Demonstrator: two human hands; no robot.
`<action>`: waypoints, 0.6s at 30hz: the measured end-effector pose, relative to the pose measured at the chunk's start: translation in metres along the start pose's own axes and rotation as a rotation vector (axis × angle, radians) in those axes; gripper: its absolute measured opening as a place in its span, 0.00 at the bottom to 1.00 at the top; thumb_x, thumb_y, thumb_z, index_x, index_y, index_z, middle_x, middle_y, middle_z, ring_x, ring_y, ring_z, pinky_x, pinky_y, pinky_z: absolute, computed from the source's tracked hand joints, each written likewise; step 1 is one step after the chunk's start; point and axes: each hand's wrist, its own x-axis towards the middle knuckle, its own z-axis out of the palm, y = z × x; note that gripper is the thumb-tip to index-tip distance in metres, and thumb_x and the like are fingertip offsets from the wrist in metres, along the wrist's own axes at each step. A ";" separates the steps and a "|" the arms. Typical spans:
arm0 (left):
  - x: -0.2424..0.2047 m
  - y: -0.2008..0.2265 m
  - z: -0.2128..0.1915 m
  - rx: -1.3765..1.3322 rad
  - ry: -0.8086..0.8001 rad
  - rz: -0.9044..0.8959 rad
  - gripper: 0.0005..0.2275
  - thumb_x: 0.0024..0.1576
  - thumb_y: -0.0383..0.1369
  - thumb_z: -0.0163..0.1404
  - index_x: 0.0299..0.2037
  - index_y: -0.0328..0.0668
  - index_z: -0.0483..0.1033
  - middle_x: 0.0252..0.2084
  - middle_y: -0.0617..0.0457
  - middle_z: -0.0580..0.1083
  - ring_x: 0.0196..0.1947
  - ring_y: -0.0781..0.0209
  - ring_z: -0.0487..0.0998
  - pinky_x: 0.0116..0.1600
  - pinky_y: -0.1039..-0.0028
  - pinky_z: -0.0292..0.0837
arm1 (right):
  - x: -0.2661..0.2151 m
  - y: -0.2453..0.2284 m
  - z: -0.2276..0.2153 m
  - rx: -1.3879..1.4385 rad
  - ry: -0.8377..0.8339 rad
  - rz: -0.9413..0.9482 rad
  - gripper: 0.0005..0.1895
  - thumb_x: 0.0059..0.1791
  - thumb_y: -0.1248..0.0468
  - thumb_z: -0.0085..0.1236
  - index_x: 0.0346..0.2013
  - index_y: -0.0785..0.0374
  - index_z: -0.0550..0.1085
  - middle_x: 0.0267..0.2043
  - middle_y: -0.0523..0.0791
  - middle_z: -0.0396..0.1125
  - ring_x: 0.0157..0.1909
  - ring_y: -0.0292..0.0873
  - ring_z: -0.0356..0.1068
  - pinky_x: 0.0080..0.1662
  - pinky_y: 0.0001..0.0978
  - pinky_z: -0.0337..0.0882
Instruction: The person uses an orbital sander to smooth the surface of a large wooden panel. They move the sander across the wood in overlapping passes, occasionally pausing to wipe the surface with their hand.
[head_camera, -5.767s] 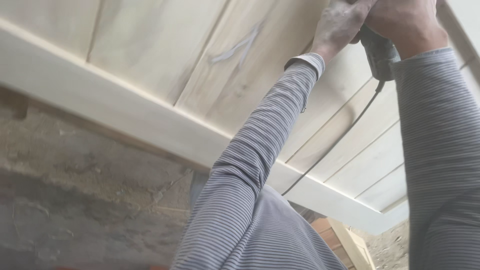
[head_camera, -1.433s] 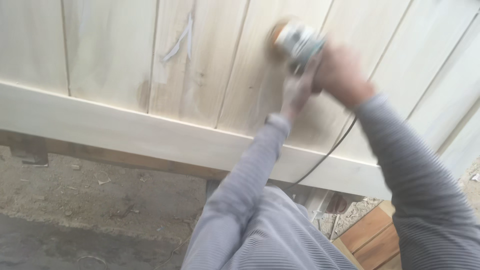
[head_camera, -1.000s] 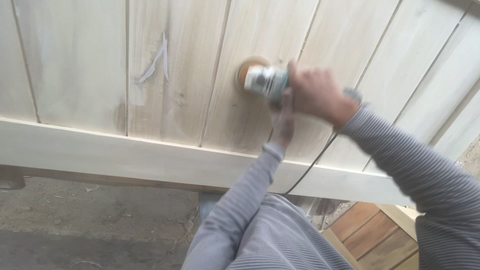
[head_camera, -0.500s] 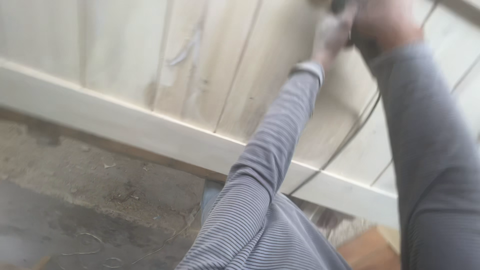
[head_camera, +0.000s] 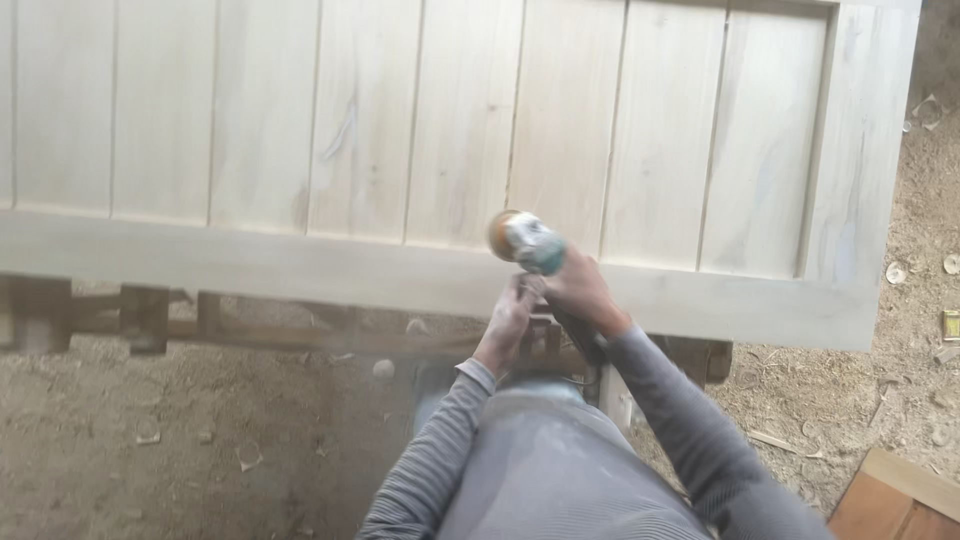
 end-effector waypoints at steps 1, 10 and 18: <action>-0.036 -0.013 -0.009 0.080 -0.139 -0.017 0.26 0.61 0.48 0.51 0.63 0.38 0.67 0.57 0.47 0.73 0.55 0.58 0.75 0.54 0.69 0.75 | -0.036 0.001 0.002 0.106 0.022 0.115 0.28 0.40 0.59 0.68 0.52 0.66 0.74 0.43 0.51 0.76 0.44 0.47 0.77 0.46 0.38 0.75; -0.165 -0.055 -0.211 0.863 -0.166 0.129 0.23 0.59 0.46 0.53 0.60 0.40 0.73 0.54 0.43 0.78 0.54 0.51 0.80 0.58 0.65 0.74 | -0.258 0.018 0.017 0.057 0.567 0.486 0.20 0.50 0.65 0.65 0.53 0.72 0.75 0.46 0.56 0.74 0.41 0.49 0.76 0.44 0.41 0.79; -0.283 -0.047 -0.498 1.156 0.172 -0.023 0.21 0.60 0.47 0.50 0.55 0.40 0.75 0.55 0.41 0.77 0.56 0.45 0.77 0.60 0.60 0.70 | -0.377 -0.025 0.104 -0.039 1.047 0.078 0.38 0.49 0.75 0.68 0.71 0.73 0.61 0.66 0.50 0.68 0.64 0.45 0.72 0.68 0.36 0.74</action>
